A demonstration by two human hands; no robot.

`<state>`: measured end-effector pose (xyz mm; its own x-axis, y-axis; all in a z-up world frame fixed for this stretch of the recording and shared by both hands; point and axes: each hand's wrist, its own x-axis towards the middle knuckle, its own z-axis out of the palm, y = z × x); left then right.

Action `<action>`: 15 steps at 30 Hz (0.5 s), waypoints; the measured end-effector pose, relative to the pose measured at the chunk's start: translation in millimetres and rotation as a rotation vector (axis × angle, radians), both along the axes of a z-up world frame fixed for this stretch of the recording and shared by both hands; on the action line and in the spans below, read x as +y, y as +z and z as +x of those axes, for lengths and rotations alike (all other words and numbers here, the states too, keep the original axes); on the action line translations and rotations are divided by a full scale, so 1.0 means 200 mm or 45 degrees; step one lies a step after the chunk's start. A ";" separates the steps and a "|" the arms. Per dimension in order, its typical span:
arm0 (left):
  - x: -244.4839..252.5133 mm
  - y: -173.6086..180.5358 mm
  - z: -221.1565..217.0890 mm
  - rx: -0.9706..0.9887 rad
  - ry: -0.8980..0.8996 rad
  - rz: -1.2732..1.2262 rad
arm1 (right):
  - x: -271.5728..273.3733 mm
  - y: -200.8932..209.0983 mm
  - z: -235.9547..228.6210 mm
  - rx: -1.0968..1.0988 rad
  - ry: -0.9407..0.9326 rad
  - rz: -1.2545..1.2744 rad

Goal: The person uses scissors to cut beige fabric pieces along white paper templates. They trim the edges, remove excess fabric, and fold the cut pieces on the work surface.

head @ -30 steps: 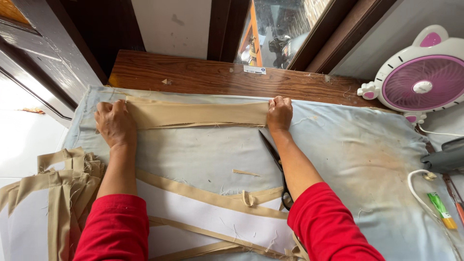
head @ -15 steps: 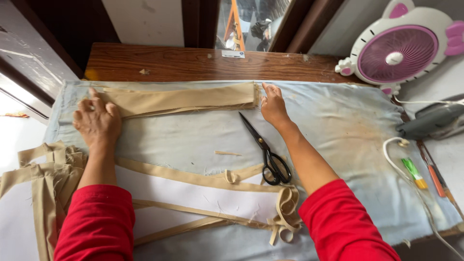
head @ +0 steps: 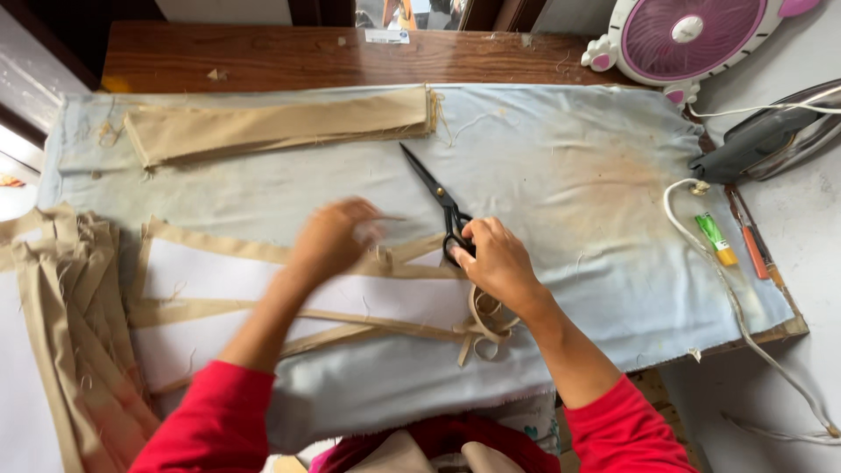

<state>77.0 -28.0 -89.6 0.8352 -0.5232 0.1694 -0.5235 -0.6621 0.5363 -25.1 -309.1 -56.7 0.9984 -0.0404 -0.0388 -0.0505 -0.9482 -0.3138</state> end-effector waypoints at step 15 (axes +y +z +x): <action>-0.17 0.12 -0.72 -0.107 -0.067 0.342 | 0.01 0.26 -0.41 -0.030 0.454 0.310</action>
